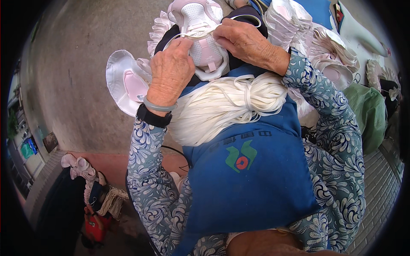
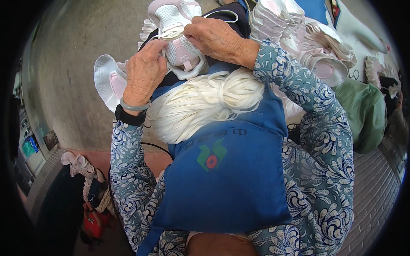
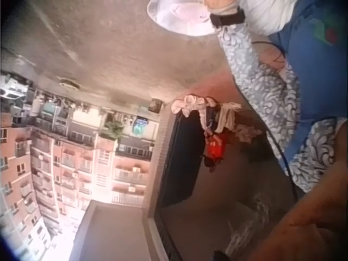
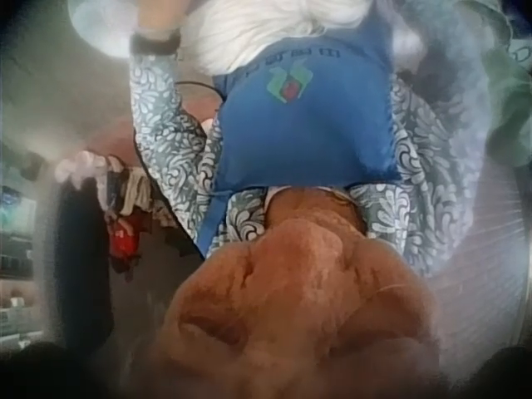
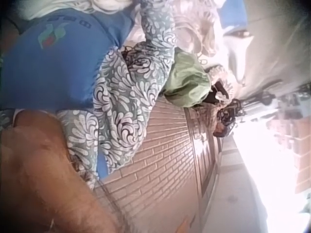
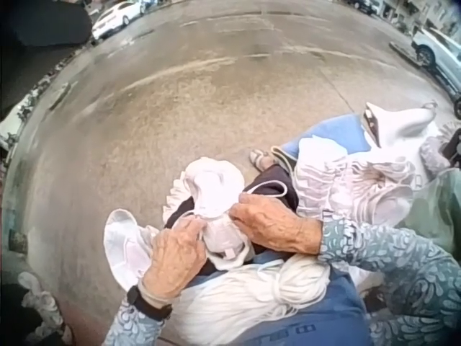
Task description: The recorder is threading laces through a white and pink shoe upper.
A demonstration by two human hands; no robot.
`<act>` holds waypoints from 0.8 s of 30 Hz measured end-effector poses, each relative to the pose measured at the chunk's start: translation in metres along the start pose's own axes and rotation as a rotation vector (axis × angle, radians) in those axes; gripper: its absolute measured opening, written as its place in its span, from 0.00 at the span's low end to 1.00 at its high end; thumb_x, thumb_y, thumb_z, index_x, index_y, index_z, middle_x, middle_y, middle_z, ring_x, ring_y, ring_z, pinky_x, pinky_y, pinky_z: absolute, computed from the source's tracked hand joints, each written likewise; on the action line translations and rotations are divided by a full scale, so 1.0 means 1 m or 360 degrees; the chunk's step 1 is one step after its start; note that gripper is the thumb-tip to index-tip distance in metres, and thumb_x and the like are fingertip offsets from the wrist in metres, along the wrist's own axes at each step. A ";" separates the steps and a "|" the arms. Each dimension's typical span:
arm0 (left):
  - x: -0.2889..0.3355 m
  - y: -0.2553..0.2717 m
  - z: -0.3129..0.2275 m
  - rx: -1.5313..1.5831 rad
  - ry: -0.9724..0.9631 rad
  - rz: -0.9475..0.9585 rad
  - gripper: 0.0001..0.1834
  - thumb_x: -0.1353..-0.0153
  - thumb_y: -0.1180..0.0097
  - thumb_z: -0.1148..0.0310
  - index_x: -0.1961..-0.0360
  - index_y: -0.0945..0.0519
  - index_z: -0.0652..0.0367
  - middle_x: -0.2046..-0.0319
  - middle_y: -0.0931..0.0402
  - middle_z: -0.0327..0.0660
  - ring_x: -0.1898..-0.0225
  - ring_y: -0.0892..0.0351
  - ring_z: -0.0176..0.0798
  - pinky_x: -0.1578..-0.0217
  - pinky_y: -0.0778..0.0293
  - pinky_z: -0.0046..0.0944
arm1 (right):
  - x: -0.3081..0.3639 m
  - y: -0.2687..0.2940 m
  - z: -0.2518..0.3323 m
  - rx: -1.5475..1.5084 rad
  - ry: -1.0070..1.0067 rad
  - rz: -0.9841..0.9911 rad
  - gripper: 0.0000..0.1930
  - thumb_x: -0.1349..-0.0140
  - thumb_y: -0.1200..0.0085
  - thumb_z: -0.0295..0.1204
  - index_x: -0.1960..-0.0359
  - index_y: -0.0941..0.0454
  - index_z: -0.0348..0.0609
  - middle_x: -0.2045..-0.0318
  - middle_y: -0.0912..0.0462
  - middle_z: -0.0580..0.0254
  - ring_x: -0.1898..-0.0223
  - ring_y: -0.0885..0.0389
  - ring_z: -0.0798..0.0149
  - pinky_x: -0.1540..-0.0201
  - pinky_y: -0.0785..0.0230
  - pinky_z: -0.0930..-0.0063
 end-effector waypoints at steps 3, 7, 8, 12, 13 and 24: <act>-0.004 -0.005 -0.003 -0.0284 0.0033 0.0186 0.14 0.50 0.48 0.75 0.60 0.23 0.57 0.61 0.22 0.43 0.69 0.19 0.48 0.70 0.23 0.43 | 0.001 -0.001 -0.002 -0.0005 -0.0008 0.0011 0.06 0.43 0.47 0.27 0.65 0.24 0.38 0.70 0.25 0.55 0.67 0.23 0.54 0.63 0.30 0.67; -0.009 -0.011 -0.006 -0.0478 -0.0045 0.0241 0.11 0.49 0.46 0.75 0.62 0.24 0.58 0.62 0.24 0.45 0.70 0.20 0.49 0.71 0.23 0.42 | 0.002 0.000 -0.002 -0.0035 -0.0002 0.0012 0.07 0.43 0.47 0.28 0.66 0.23 0.38 0.70 0.23 0.52 0.67 0.22 0.52 0.64 0.28 0.63; -0.009 -0.013 -0.005 -0.0492 -0.0056 0.0227 0.10 0.48 0.46 0.76 0.63 0.24 0.59 0.62 0.26 0.45 0.69 0.20 0.49 0.71 0.23 0.42 | 0.002 0.001 -0.002 -0.0024 0.0000 -0.0026 0.07 0.43 0.47 0.28 0.66 0.23 0.38 0.70 0.23 0.52 0.67 0.22 0.52 0.64 0.28 0.63; -0.007 -0.016 -0.004 -0.0369 -0.0214 0.0037 0.07 0.47 0.45 0.76 0.66 0.25 0.61 0.60 0.28 0.46 0.67 0.21 0.48 0.70 0.23 0.42 | -0.001 0.001 0.000 0.0022 -0.0064 0.0015 0.07 0.44 0.47 0.27 0.66 0.24 0.38 0.69 0.23 0.51 0.67 0.21 0.51 0.65 0.28 0.62; -0.007 -0.012 -0.005 -0.0289 -0.0292 -0.0081 0.07 0.48 0.44 0.76 0.66 0.25 0.61 0.59 0.29 0.46 0.67 0.22 0.48 0.69 0.24 0.42 | -0.002 -0.001 0.001 0.0011 -0.0073 0.0057 0.06 0.45 0.47 0.27 0.66 0.24 0.38 0.69 0.23 0.50 0.67 0.21 0.50 0.66 0.28 0.61; 0.022 -0.013 -0.018 0.0732 0.0126 0.0328 0.06 0.40 0.49 0.72 0.68 0.27 0.64 0.78 0.27 0.51 0.75 0.26 0.52 0.72 0.30 0.42 | -0.015 -0.003 0.019 0.0324 -0.0067 0.0175 0.05 0.48 0.48 0.23 0.70 0.26 0.34 0.71 0.24 0.47 0.70 0.21 0.47 0.68 0.27 0.61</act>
Point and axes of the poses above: each hand's wrist, its own x-axis away from the middle knuckle, its own y-axis out of the back of the hand, z = x × y, the point moved 6 cm from there along -x, towards the middle knuckle
